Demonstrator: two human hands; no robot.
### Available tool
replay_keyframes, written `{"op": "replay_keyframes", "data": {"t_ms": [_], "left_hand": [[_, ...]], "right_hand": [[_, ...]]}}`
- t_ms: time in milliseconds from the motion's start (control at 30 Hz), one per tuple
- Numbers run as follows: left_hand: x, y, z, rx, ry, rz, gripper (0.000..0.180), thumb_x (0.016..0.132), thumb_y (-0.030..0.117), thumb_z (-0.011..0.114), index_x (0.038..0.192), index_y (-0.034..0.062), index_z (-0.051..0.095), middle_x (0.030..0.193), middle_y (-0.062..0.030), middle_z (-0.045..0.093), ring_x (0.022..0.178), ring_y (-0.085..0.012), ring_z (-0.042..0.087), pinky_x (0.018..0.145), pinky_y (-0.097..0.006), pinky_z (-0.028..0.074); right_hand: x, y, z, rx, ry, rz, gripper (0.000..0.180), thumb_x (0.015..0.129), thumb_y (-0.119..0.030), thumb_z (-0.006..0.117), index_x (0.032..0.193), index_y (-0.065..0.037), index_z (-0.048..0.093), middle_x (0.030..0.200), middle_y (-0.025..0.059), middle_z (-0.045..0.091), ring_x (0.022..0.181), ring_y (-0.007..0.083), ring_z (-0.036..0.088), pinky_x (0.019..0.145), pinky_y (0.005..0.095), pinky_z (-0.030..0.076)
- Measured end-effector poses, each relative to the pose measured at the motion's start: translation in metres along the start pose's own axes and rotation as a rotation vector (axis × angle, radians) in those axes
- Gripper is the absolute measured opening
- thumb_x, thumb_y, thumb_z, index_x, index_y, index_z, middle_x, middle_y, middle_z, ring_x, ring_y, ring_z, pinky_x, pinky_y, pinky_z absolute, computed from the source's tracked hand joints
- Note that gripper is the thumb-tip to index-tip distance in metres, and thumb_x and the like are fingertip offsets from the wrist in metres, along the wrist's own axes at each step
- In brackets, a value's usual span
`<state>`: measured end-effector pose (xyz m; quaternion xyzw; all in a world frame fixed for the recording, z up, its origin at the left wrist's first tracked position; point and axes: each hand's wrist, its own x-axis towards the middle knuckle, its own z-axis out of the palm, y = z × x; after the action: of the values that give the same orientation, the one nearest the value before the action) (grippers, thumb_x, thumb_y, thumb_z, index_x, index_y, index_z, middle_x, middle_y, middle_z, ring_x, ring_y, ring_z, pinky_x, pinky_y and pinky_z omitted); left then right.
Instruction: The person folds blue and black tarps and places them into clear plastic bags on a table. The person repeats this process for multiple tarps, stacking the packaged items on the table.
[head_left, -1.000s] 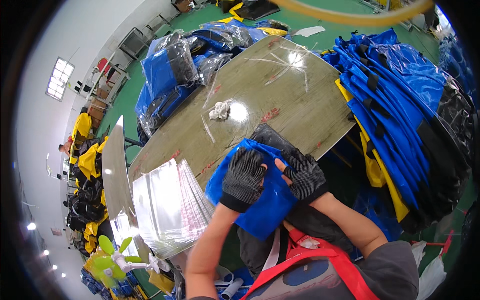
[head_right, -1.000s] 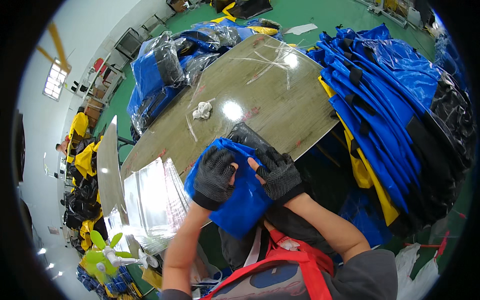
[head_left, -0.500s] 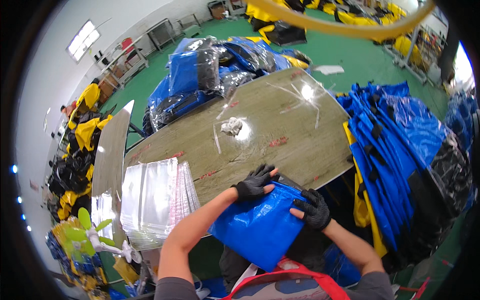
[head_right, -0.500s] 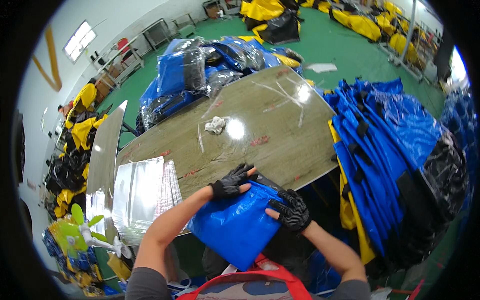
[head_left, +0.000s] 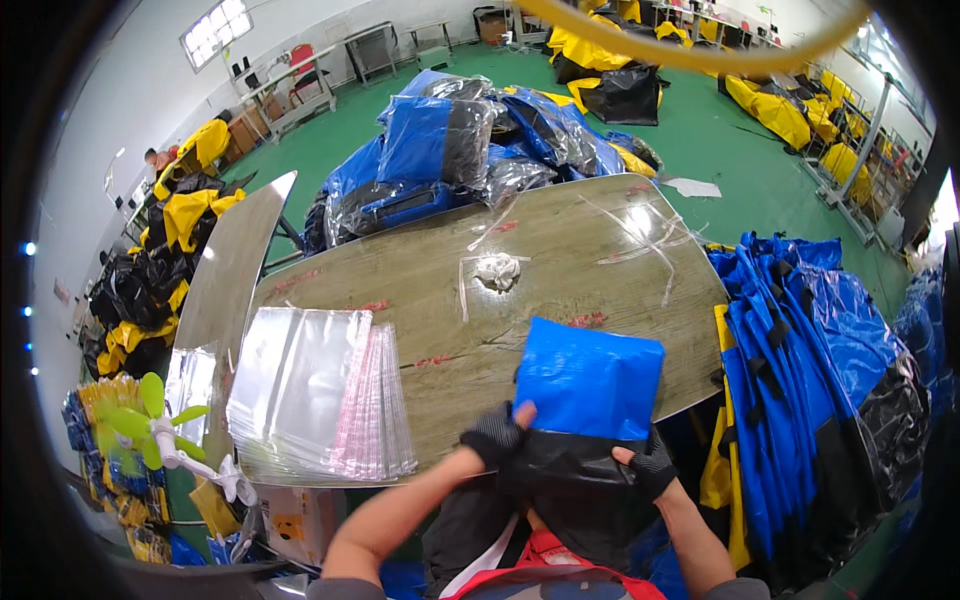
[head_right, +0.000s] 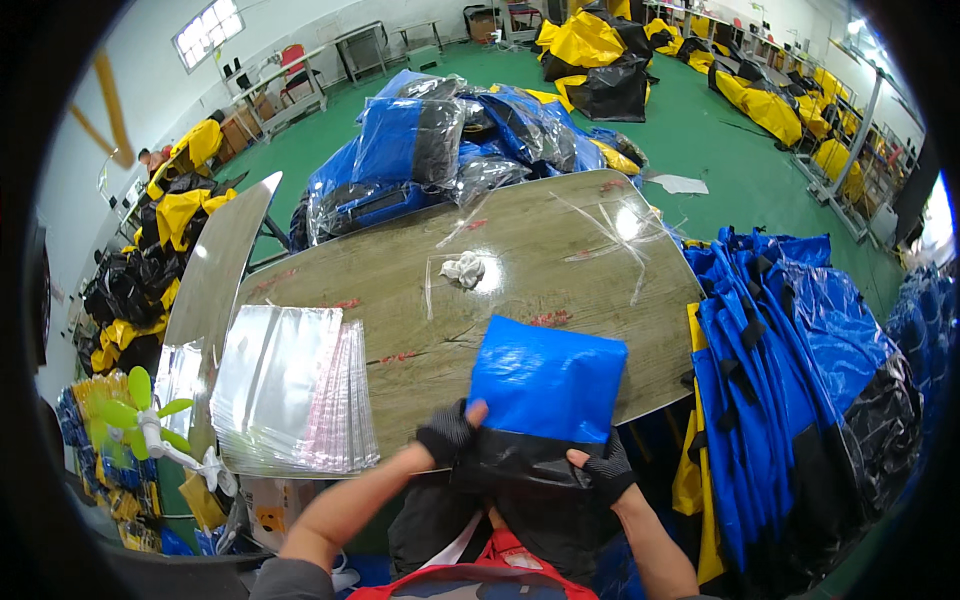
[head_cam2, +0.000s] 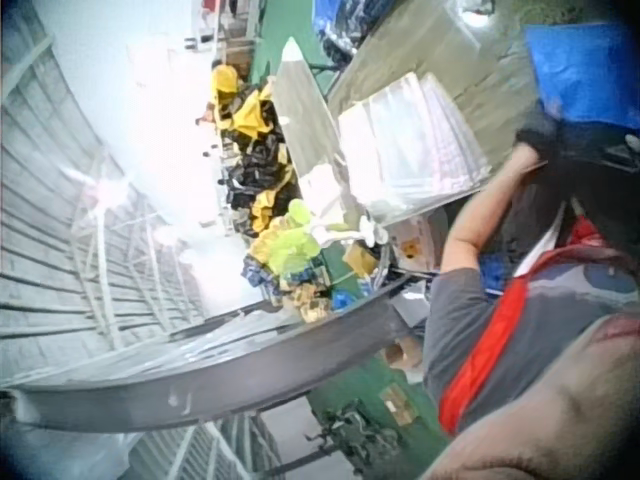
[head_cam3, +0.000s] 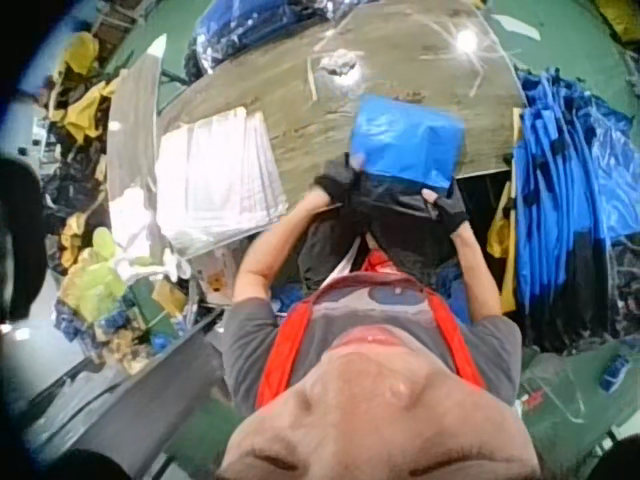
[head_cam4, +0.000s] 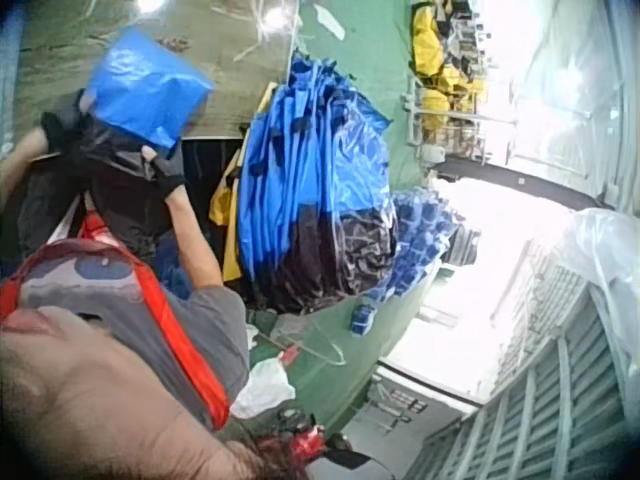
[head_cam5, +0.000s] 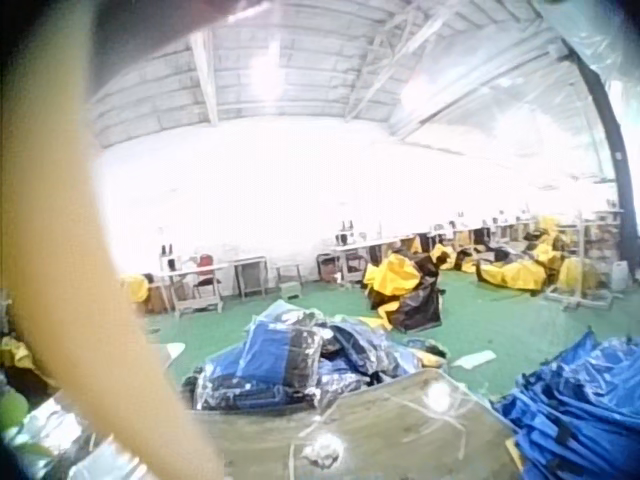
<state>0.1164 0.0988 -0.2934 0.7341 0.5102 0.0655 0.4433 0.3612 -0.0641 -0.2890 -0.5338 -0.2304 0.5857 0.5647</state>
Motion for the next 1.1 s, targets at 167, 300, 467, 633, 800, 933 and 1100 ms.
{"op": "replay_keyframes", "data": {"t_ms": [167,300,467,633,800,933,1100], "left_hand": [[0.190,0.025,-0.085,0.353,0.797,0.283,0.045,0.090,0.048,0.054,0.093,0.0035,0.060,0.093,-0.0235,0.064,0.090,-0.0386,0.062,0.078,-0.048,0.049],[0.224,-0.047,-0.101,0.160,0.579,0.097,0.039,0.087,0.032,0.058,0.116,0.0052,0.054,0.100,-0.0214,0.065,0.094,-0.0375,0.063,0.078,-0.044,0.051],[0.072,-0.135,-0.193,0.517,0.721,0.286,0.027,0.086,0.023,0.056,0.108,0.0120,0.066,0.097,-0.0144,0.068,0.083,-0.0349,0.065,0.075,-0.044,0.052],[-0.070,-0.250,-0.225,0.881,0.397,-0.127,0.054,0.094,0.044,0.047,0.144,0.0250,0.037,0.151,-0.0100,0.033,0.141,-0.0312,0.026,0.115,-0.051,0.016],[-0.031,-0.248,-0.214,0.465,0.522,0.027,0.039,0.098,0.025,0.037,0.135,0.0184,0.050,0.143,-0.0145,0.044,0.135,-0.0317,0.036,0.114,-0.046,0.021],[-0.025,-0.129,-0.108,0.418,0.214,0.322,0.044,0.095,0.029,0.043,0.136,0.0145,0.048,0.143,-0.0162,0.043,0.134,-0.0350,0.036,0.113,-0.051,0.020],[-0.048,-0.090,-0.042,0.640,0.258,0.481,0.049,0.094,0.034,0.044,0.137,0.0116,0.046,0.146,-0.0160,0.038,0.137,-0.0371,0.031,0.113,-0.055,0.013]], "right_hand": [[-0.005,0.008,0.000,0.153,0.040,-0.074,0.068,0.077,-0.005,0.070,0.138,-0.002,0.040,0.127,0.0132,0.055,0.115,0.0269,0.055,0.096,0.0384,0.045],[-0.007,0.008,0.003,0.163,0.026,0.022,0.066,0.080,-0.001,0.066,0.140,-0.002,0.039,0.129,0.0158,0.054,0.114,0.0317,0.056,0.093,0.0415,0.048],[-0.010,0.010,-0.022,0.212,0.008,0.035,0.060,0.082,-0.009,0.064,0.138,0.000,0.041,0.130,0.0175,0.054,0.115,0.0324,0.056,0.096,0.0433,0.048],[-0.007,0.010,-0.023,0.185,-0.099,0.099,0.054,0.086,-0.015,0.060,0.135,0.001,0.044,0.131,0.0157,0.054,0.119,0.0306,0.054,0.102,0.0401,0.043],[-0.011,0.021,-0.034,0.337,-0.005,0.010,0.057,0.085,-0.014,0.064,0.135,0.002,0.044,0.129,0.0186,0.055,0.114,0.0327,0.056,0.100,0.0412,0.045],[-0.032,0.008,-0.044,0.441,-0.037,0.055,0.054,0.085,-0.016,0.063,0.132,0.004,0.046,0.124,0.0185,0.058,0.109,0.0313,0.060,0.093,0.0422,0.049],[-0.047,-0.034,0.003,0.214,-0.108,0.006,0.064,0.077,-0.009,0.065,0.136,0.002,0.042,0.119,0.0169,0.060,0.105,0.0292,0.061,0.090,0.0400,0.052]]}}
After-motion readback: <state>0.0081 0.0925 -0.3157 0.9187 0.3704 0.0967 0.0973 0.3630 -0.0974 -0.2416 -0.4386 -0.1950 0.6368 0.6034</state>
